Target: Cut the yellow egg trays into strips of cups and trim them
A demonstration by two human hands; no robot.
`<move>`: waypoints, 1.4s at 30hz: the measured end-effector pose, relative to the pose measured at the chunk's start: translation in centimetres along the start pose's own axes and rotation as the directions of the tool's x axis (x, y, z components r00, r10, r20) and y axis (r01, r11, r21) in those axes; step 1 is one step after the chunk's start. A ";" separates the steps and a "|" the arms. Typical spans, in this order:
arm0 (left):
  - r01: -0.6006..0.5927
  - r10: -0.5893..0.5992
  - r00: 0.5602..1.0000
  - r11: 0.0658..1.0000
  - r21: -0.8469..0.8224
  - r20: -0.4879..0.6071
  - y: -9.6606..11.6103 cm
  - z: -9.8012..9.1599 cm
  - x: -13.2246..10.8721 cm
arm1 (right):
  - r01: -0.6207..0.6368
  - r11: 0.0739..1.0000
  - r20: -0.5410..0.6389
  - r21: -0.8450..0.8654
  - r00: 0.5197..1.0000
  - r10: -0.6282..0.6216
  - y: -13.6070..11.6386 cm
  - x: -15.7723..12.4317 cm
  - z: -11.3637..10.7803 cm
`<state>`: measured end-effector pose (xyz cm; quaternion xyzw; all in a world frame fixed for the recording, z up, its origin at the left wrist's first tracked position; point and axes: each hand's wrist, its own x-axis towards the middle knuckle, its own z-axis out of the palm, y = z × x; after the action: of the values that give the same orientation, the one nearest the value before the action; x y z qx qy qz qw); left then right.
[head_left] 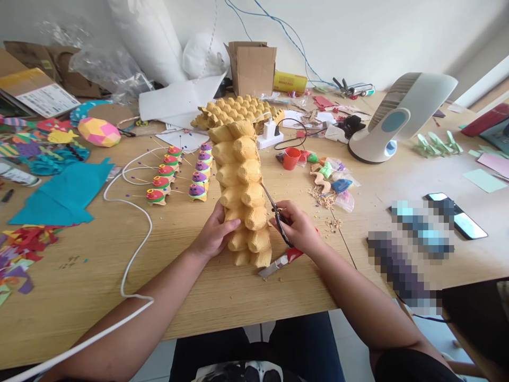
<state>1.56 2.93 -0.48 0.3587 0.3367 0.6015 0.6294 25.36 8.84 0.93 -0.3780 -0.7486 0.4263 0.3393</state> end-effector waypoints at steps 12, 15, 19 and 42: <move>-0.003 0.003 0.999 1.000 -0.004 0.037 -0.1 0.0 0.0 | -0.037 0.996 -0.011 -0.080 0.999 0.036 -0.2 0.0 -0.1; -0.001 0.001 0.999 1.000 0.000 0.044 -0.1 -0.1 0.0 | -0.043 0.993 0.000 -0.108 0.999 0.044 -0.4 -0.1 -0.1; 0.007 -0.007 0.999 1.000 -0.006 0.042 -0.1 -0.1 0.1 | -0.052 0.988 -0.001 -0.149 0.999 0.052 -0.6 -0.3 0.0; 0.190 -0.178 0.975 0.978 -0.084 0.137 0.0 -0.5 -0.2 | 0.010 0.991 -0.047 -0.133 0.999 -0.016 -0.9 -0.3 0.0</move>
<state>1.13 2.72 -0.77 0.3328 0.2977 0.5319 0.7195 25.24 8.29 1.72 -0.4049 -0.7692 0.3642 0.3343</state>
